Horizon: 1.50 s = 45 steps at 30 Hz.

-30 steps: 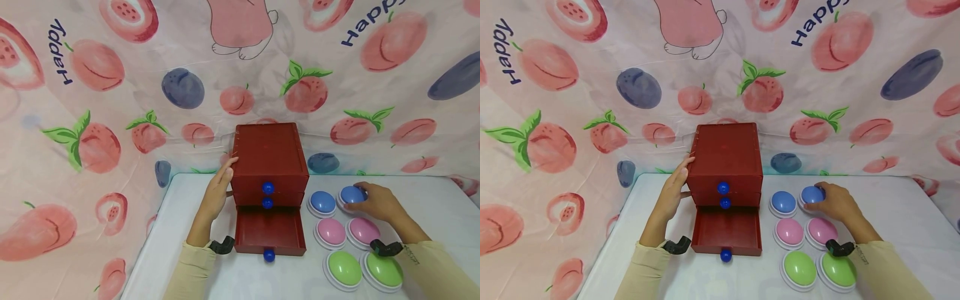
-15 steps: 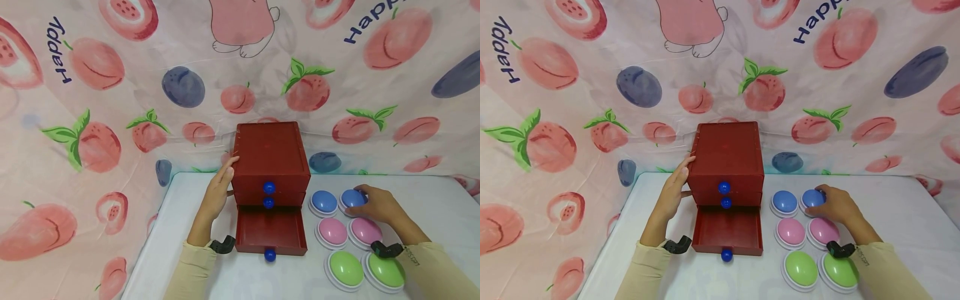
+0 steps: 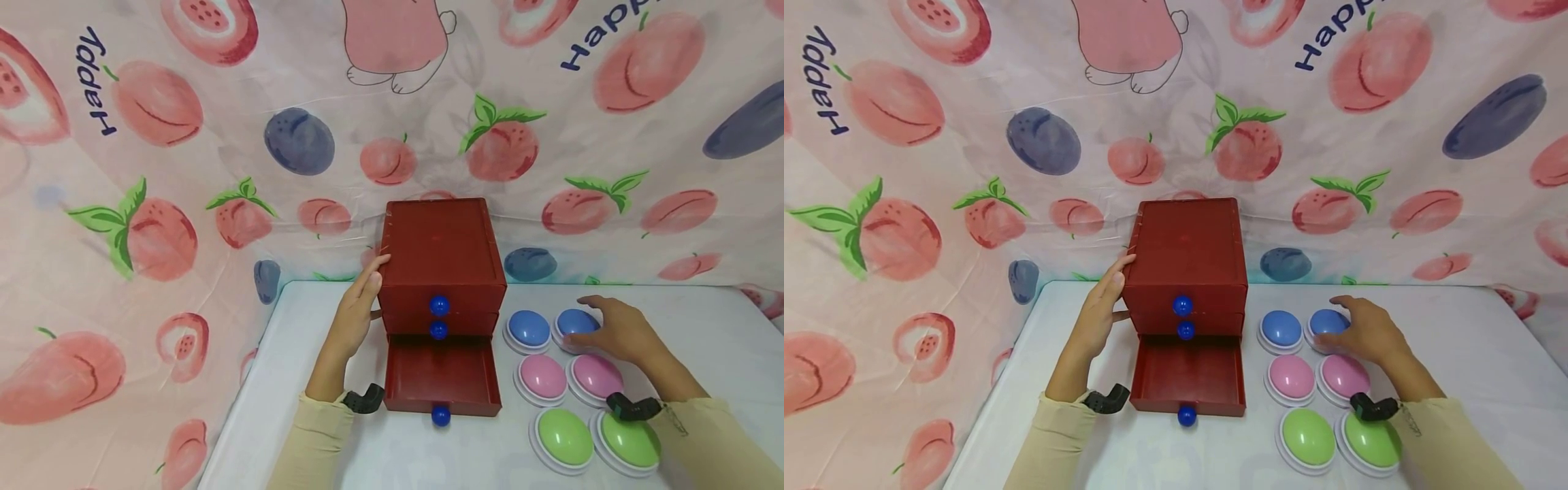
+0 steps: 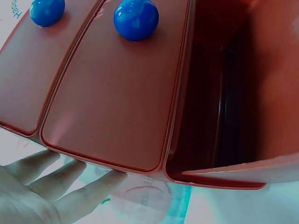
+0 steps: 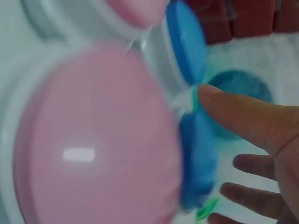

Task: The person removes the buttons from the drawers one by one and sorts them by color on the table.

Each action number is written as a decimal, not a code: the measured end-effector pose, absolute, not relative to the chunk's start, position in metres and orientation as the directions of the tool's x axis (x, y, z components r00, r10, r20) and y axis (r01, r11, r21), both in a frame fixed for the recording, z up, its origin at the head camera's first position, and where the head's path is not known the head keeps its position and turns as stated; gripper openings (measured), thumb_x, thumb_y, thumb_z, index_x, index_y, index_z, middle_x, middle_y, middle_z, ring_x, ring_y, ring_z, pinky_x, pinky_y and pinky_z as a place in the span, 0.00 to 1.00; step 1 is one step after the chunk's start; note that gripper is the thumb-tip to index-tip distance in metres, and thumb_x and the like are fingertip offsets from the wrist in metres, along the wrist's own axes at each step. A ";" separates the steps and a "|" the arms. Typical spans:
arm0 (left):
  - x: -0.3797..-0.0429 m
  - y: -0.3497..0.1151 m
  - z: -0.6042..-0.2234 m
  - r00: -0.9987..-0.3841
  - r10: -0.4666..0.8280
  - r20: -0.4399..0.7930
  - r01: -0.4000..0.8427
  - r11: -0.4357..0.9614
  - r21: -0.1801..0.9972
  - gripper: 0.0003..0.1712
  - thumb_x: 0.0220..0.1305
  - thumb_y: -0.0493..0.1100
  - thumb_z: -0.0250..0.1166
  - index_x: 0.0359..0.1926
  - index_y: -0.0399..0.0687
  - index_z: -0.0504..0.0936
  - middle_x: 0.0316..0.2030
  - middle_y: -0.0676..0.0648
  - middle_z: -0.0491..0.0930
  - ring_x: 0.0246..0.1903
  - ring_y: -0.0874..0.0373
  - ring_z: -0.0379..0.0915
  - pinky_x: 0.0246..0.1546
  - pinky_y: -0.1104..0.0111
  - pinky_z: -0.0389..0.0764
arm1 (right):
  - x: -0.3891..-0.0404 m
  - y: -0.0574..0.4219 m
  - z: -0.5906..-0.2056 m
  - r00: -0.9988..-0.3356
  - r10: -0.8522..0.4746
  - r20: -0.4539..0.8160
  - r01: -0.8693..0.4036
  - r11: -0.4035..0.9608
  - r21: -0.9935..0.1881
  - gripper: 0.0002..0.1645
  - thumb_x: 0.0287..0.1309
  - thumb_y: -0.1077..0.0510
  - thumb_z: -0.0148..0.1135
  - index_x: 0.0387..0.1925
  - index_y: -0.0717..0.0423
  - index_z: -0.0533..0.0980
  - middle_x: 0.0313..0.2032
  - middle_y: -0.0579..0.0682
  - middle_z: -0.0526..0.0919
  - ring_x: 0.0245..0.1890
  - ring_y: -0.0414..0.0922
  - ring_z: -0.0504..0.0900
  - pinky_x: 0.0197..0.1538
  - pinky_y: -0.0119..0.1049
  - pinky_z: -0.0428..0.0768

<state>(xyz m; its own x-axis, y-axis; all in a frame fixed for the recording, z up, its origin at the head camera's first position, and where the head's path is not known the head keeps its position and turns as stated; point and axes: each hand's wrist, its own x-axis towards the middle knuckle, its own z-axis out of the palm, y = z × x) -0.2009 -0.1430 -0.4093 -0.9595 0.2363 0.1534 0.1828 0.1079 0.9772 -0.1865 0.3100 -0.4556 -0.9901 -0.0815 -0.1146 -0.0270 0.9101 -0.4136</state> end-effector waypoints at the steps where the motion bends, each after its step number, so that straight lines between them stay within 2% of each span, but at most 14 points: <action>1: -0.201 -0.143 -0.409 -0.960 0.235 0.153 0.183 0.109 0.977 0.25 0.80 0.61 0.46 0.73 0.75 0.66 0.72 0.51 0.65 0.68 0.43 0.68 0.55 0.40 0.81 | -0.185 0.307 -0.452 -0.993 -0.083 -0.084 -0.041 0.909 -0.414 0.57 0.45 0.34 0.78 0.66 0.66 0.69 0.62 0.77 0.72 0.59 0.75 0.71 0.55 0.73 0.74; 4: -0.201 -0.143 -0.409 -0.961 0.230 0.154 0.183 0.113 0.977 0.24 0.80 0.61 0.45 0.73 0.75 0.67 0.72 0.52 0.65 0.67 0.44 0.69 0.55 0.41 0.81 | -0.176 0.291 -0.439 -0.997 -0.083 -0.001 -0.074 0.895 -0.440 0.50 0.48 0.36 0.78 0.64 0.63 0.73 0.60 0.73 0.76 0.56 0.72 0.75 0.50 0.69 0.79; 7: -0.201 -0.143 -0.408 -0.961 0.230 0.156 0.185 0.112 0.976 0.24 0.80 0.61 0.45 0.73 0.75 0.67 0.72 0.52 0.65 0.67 0.44 0.69 0.55 0.41 0.81 | -0.163 0.271 -0.427 -0.989 -0.108 0.101 -0.143 0.871 -0.470 0.41 0.49 0.38 0.79 0.58 0.59 0.79 0.51 0.65 0.85 0.46 0.62 0.82 0.41 0.55 0.85; 10: -0.201 -0.143 -0.408 -0.960 0.232 0.155 0.184 0.109 0.977 0.25 0.80 0.62 0.45 0.73 0.75 0.67 0.72 0.52 0.65 0.67 0.43 0.69 0.55 0.41 0.81 | -0.147 0.249 -0.422 -0.966 -0.159 0.204 -0.241 0.841 -0.485 0.31 0.49 0.42 0.80 0.51 0.53 0.84 0.39 0.53 0.89 0.35 0.45 0.83 0.32 0.37 0.80; 12: -0.201 -0.143 -0.408 -0.960 0.235 0.154 0.183 0.108 0.977 0.25 0.80 0.62 0.45 0.73 0.75 0.66 0.72 0.52 0.64 0.68 0.43 0.68 0.55 0.40 0.81 | -0.137 0.235 -0.421 -0.949 -0.205 0.239 -0.301 0.817 -0.492 0.27 0.48 0.43 0.81 0.48 0.50 0.86 0.35 0.46 0.88 0.28 0.37 0.77 0.28 0.30 0.75; 15: -0.201 -0.142 -0.408 -0.960 0.236 0.153 0.183 0.112 0.977 0.25 0.80 0.62 0.45 0.73 0.75 0.66 0.72 0.51 0.64 0.68 0.42 0.68 0.55 0.40 0.80 | -0.123 0.214 -0.421 -0.939 -0.271 0.212 -0.343 0.777 -0.528 0.25 0.49 0.43 0.80 0.48 0.46 0.86 0.36 0.41 0.88 0.24 0.31 0.71 0.24 0.28 0.72; 19: -0.202 -0.143 -0.409 -0.959 0.236 0.153 0.184 0.114 0.976 0.25 0.79 0.62 0.46 0.73 0.75 0.66 0.72 0.51 0.64 0.68 0.42 0.67 0.55 0.40 0.80 | -0.110 0.192 -0.425 -0.924 -0.359 0.132 -0.364 0.717 -0.594 0.24 0.51 0.41 0.78 0.49 0.43 0.86 0.39 0.41 0.89 0.23 0.31 0.69 0.23 0.27 0.73; 25: -0.202 -0.143 -0.410 -0.958 0.242 0.153 0.183 0.108 0.977 0.25 0.79 0.62 0.46 0.73 0.76 0.66 0.73 0.51 0.64 0.69 0.42 0.67 0.55 0.40 0.80 | -0.099 0.174 -0.440 -0.890 -0.452 0.058 -0.383 0.674 -0.632 0.23 0.53 0.37 0.75 0.48 0.42 0.87 0.40 0.38 0.89 0.28 0.31 0.73 0.29 0.26 0.75; 28: -0.203 -0.143 -0.411 -0.959 0.240 0.152 0.183 0.113 0.977 0.25 0.79 0.62 0.46 0.73 0.76 0.66 0.73 0.52 0.64 0.69 0.42 0.67 0.55 0.40 0.80 | -0.096 0.169 -0.447 -0.886 -0.464 0.028 -0.371 0.669 -0.644 0.21 0.52 0.40 0.76 0.47 0.41 0.88 0.41 0.36 0.89 0.32 0.32 0.76 0.31 0.26 0.78; 37: -0.202 -0.144 -0.411 -0.959 0.240 0.154 0.185 0.113 0.976 0.25 0.80 0.61 0.45 0.73 0.76 0.66 0.73 0.52 0.63 0.69 0.42 0.67 0.55 0.39 0.80 | -0.090 0.163 -0.452 -0.869 -0.488 0.079 -0.423 0.651 -0.631 0.11 0.56 0.51 0.76 0.42 0.39 0.88 0.38 0.33 0.89 0.35 0.30 0.80 0.36 0.27 0.83; 45: -0.202 -0.144 -0.410 -0.958 0.241 0.155 0.185 0.110 0.977 0.25 0.80 0.60 0.45 0.74 0.74 0.66 0.73 0.51 0.63 0.69 0.42 0.67 0.55 0.40 0.80 | -0.092 0.163 -0.453 -0.871 -0.485 0.081 -0.422 0.654 -0.628 0.11 0.56 0.55 0.76 0.41 0.37 0.89 0.37 0.31 0.88 0.37 0.30 0.83 0.40 0.28 0.85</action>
